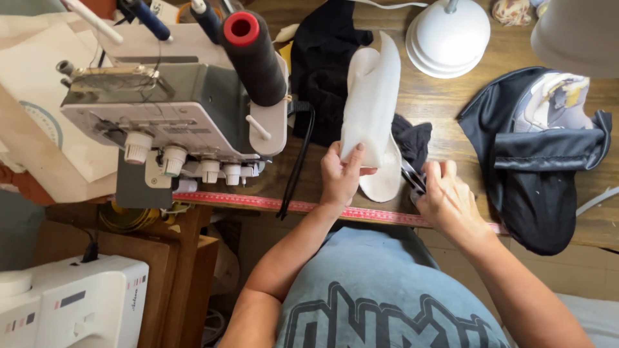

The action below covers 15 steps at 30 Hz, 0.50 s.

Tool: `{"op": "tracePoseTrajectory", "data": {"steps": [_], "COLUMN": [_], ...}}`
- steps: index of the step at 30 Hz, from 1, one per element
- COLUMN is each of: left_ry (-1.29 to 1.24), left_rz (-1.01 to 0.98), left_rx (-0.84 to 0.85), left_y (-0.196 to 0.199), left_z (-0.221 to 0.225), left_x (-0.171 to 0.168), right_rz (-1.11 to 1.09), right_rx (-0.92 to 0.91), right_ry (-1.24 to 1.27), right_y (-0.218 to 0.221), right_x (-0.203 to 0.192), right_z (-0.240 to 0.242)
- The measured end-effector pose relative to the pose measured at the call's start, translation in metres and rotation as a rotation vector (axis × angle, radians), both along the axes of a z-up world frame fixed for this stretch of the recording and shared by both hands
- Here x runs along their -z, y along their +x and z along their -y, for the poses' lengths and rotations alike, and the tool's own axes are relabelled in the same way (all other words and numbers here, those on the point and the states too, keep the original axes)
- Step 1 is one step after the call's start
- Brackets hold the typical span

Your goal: Assembling a shoe by gluing fabric onto the frame and trimming the excess material with scissors

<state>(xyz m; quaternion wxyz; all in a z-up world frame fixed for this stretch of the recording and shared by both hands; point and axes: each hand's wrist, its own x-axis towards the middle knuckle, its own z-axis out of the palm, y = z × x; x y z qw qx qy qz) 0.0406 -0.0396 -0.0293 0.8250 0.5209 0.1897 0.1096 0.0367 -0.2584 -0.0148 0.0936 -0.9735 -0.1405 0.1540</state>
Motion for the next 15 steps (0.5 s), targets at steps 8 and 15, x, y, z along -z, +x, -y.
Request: {"op": "tracePoseTrajectory", "data": {"steps": [8, 15], "left_ry": [0.051, 0.591], "left_rz": [-0.018, 0.077], "left_rx": [0.015, -0.019], "left_y": [0.022, 0.026], "left_z": [0.008, 0.004], "left_x": [0.028, 0.032], "right_rz": [-0.012, 0.083], "right_rx": [-0.002, 0.013], "right_ry": [-0.119, -0.234], "right_y": [-0.060, -0.076], "right_x": [0.002, 0.001], "right_z": [0.031, 0.048]}}
